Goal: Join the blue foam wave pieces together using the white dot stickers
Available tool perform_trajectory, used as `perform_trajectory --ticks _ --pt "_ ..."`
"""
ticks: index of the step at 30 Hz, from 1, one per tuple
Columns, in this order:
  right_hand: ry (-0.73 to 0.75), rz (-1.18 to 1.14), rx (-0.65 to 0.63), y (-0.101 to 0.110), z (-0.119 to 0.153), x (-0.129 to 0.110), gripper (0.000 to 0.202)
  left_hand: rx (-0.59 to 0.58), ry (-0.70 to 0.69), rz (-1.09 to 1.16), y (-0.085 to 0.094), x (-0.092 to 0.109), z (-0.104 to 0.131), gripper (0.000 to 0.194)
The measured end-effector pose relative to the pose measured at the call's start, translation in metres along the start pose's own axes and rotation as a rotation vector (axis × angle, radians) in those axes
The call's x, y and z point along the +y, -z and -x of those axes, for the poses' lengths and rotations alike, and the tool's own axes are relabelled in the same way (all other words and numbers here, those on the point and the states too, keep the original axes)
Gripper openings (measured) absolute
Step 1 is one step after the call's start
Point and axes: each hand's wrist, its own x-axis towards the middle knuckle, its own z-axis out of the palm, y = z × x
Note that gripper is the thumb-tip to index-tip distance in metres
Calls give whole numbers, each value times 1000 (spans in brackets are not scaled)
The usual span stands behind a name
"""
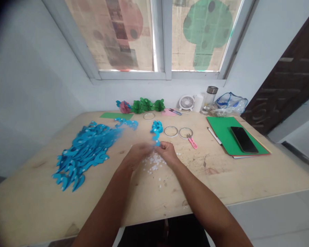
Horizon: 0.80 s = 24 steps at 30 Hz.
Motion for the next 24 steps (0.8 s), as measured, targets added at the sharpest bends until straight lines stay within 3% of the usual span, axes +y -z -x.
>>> perform_trajectory --ticks 6,13,24 --pt "-11 -36 -9 0 1 0 32 -122 63 160 4 -4 -2 35" --pt "0 -56 -7 1 1 -3 29 -199 72 195 7 -4 -2 38" --pt "-10 -37 -2 1 0 0 29 -100 14 108 3 0 0 18"
